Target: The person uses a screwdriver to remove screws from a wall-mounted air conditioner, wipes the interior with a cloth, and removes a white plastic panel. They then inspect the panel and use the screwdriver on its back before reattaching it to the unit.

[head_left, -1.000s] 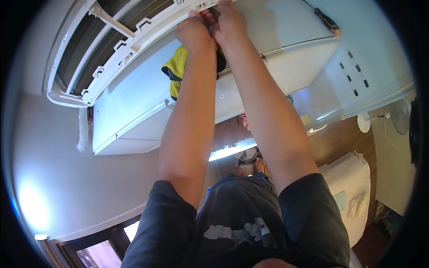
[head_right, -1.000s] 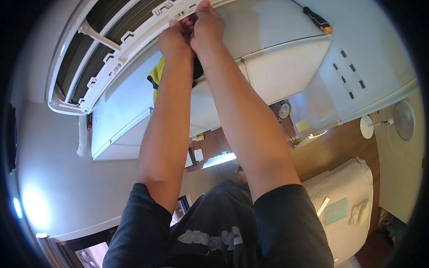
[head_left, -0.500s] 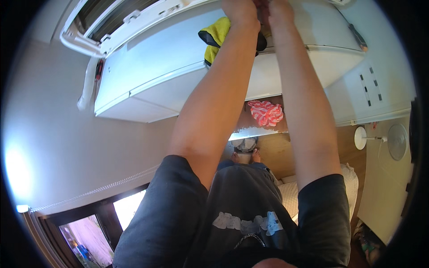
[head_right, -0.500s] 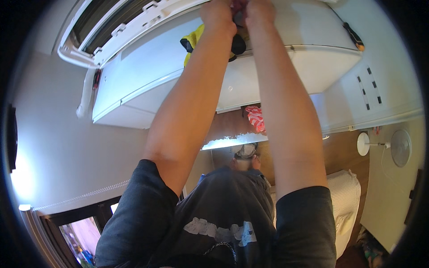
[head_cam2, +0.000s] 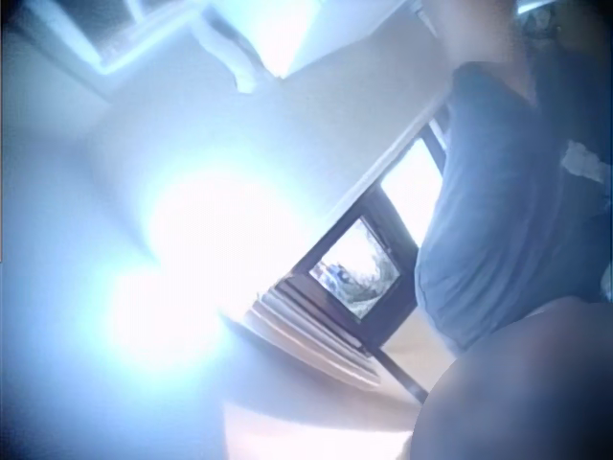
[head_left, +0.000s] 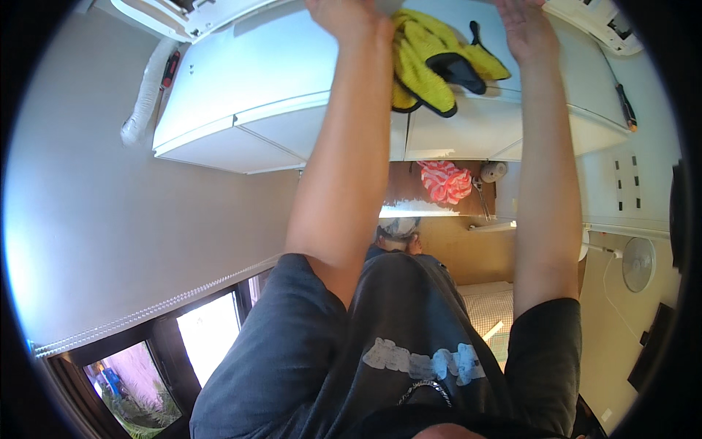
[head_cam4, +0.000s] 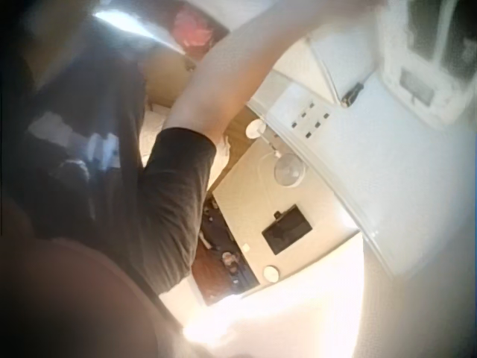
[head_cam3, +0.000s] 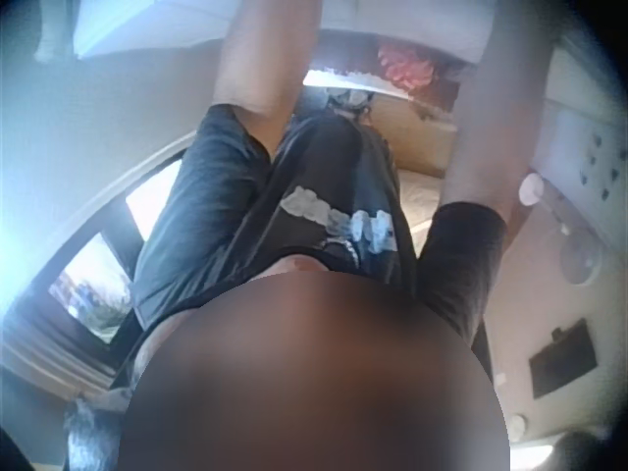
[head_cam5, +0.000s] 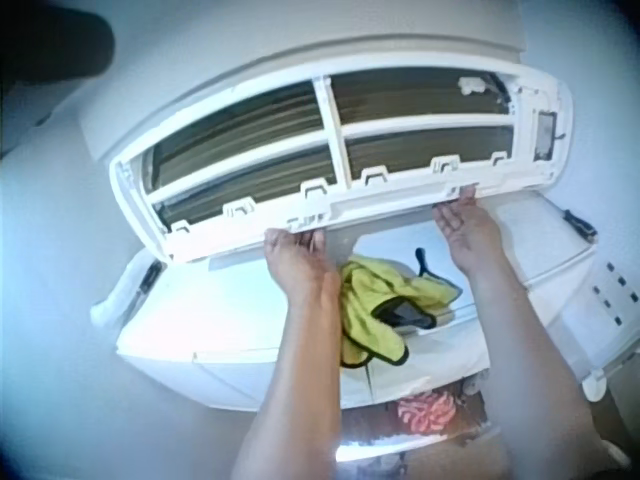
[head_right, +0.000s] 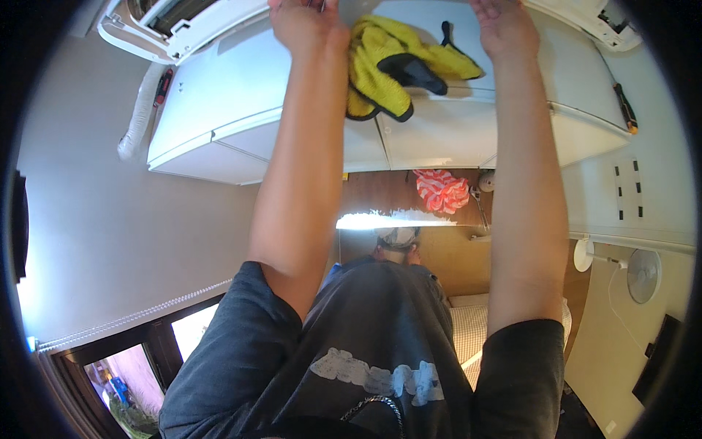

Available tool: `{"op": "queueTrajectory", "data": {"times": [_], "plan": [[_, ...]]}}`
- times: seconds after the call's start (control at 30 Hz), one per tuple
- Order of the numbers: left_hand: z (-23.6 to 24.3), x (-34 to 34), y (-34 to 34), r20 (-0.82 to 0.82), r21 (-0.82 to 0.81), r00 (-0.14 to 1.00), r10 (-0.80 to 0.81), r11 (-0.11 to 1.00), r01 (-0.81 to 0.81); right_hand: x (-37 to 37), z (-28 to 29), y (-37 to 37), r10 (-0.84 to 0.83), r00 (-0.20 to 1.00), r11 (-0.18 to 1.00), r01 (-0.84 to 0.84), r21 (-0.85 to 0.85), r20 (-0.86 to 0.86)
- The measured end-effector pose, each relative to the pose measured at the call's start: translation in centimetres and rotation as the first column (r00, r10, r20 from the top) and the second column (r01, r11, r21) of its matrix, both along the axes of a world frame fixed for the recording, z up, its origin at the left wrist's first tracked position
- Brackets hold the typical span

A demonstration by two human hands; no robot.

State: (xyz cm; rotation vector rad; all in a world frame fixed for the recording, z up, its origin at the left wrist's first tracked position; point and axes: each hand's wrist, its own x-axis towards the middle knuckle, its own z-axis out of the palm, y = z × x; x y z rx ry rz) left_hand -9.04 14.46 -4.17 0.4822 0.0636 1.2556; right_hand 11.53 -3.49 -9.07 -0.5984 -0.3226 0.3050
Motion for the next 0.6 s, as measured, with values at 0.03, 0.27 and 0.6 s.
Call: {"op": "queueTrajectory", "data": {"times": [0.03, 0.27, 0.6], "plan": [[-0.1, 0.2, -0.3, -0.060, -0.004, 0.998, 0.018, 1.000, -0.019, 0.0, 0.1, -0.2, -0.007, 1.000, 1.000, 0.008, -0.021, 0.011], [0.4, -1.3, 0.1, -0.205, -0.068, 0.974, 0.097, 0.991, -0.114, -4.4, 4.5, -2.5, 0.070, 0.993, 0.957, -0.095, -0.275, -0.098], [1.0, -7.3, 8.2, -0.280, -0.153, 0.942, 0.186, 0.960, -0.236, -21.7, 7.9, -1.0, 0.460, 0.363, 0.489, 0.658, -0.573, 0.810]]}}
